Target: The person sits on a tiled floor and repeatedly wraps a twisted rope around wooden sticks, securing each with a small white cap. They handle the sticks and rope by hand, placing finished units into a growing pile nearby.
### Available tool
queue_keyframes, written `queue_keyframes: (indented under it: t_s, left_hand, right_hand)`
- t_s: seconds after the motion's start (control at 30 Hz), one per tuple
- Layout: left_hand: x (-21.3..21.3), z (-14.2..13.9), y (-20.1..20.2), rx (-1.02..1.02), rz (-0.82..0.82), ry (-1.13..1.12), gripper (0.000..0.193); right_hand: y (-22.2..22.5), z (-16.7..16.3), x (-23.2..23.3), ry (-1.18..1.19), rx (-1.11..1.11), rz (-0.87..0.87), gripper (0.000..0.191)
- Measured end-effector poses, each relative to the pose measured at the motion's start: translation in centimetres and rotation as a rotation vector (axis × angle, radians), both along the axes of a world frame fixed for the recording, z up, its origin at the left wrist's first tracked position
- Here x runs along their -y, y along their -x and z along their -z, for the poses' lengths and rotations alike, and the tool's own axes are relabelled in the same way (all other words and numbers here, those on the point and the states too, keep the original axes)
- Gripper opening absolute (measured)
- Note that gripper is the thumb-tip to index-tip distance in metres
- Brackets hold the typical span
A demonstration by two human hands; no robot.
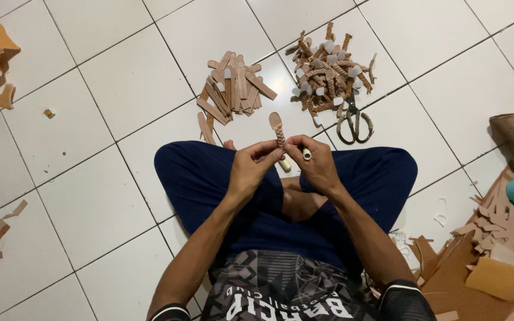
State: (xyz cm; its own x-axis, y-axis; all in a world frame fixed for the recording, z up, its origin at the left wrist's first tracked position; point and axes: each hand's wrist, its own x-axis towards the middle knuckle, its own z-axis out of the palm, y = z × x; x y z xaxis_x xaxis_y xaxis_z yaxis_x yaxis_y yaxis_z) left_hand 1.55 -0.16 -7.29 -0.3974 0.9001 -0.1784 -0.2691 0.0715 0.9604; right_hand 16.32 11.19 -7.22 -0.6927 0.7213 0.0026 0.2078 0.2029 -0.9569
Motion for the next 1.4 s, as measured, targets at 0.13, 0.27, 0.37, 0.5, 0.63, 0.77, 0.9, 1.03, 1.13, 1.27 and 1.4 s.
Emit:
queue_keyframes:
  t_s: [0.13, 0.27, 0.37, 0.5, 0.63, 0.77, 0.9, 1.03, 1.13, 1.27, 1.4]
  left_hand:
    - [-0.1, -1.5, -0.2, -0.183, -0.026, 0.015, 0.029]
    - [0.0, -2.6, 0.0, -0.338, -0.023, 0.063, 0.024]
    - [0.1, -3.0, 0.2, -0.444, -0.023, 0.082, 0.024]
    - [0.2, -2.8, 0.2, -0.552, -0.047, 0.076, 0.023]
    - [0.4, -2.3, 0.2, -0.506, -0.074, 0.056, 0.023]
    - [0.5, -2.1, 0.4, -0.385, -0.057, 0.081, 0.024]
    - [0.6, -2.0, 0.4, -0.348, -0.046, 0.070, 0.022]
    - [0.7, -1.7, -0.6, -0.703, -0.160, -0.020, 0.017]
    - [0.2, -1.1, -1.4, -0.918, -0.282, -0.059, 0.015]
    - [-0.8, 0.1, -0.6, -0.468, -0.255, 0.118, 0.024]
    - [-0.3, 1.0, 0.4, -0.009, -0.122, 0.050, 0.032]
  right_hand:
    - [0.0, 0.3, 0.0, -0.010, -0.033, -0.005, 0.024]
    - [-0.3, 0.0, -0.1, 0.014, 0.031, -0.015, 0.024]
    - [-0.2, -0.2, -0.2, 0.001, 0.053, -0.024, 0.024]
    - [0.0, -0.2, 0.0, -0.020, 0.043, -0.012, 0.023]
    - [0.0, -0.7, 0.0, -0.069, -0.073, -0.019, 0.020]
    - [0.0, -1.9, -0.3, -0.201, -0.003, -0.013, 0.017]
    - [0.0, -2.2, -0.7, -0.308, 0.058, -0.069, 0.015]
    - [0.1, -0.8, -0.7, 0.000, 0.060, -0.108, 0.015]
    - [0.8, 0.9, -0.3, 0.507, -0.027, -0.045, 0.019]
    - [1.6, 2.2, 0.5, 0.601, -0.171, 0.065, 0.021]
    - [1.7, 2.2, 1.6, 0.501, -0.160, 0.127, 0.021]
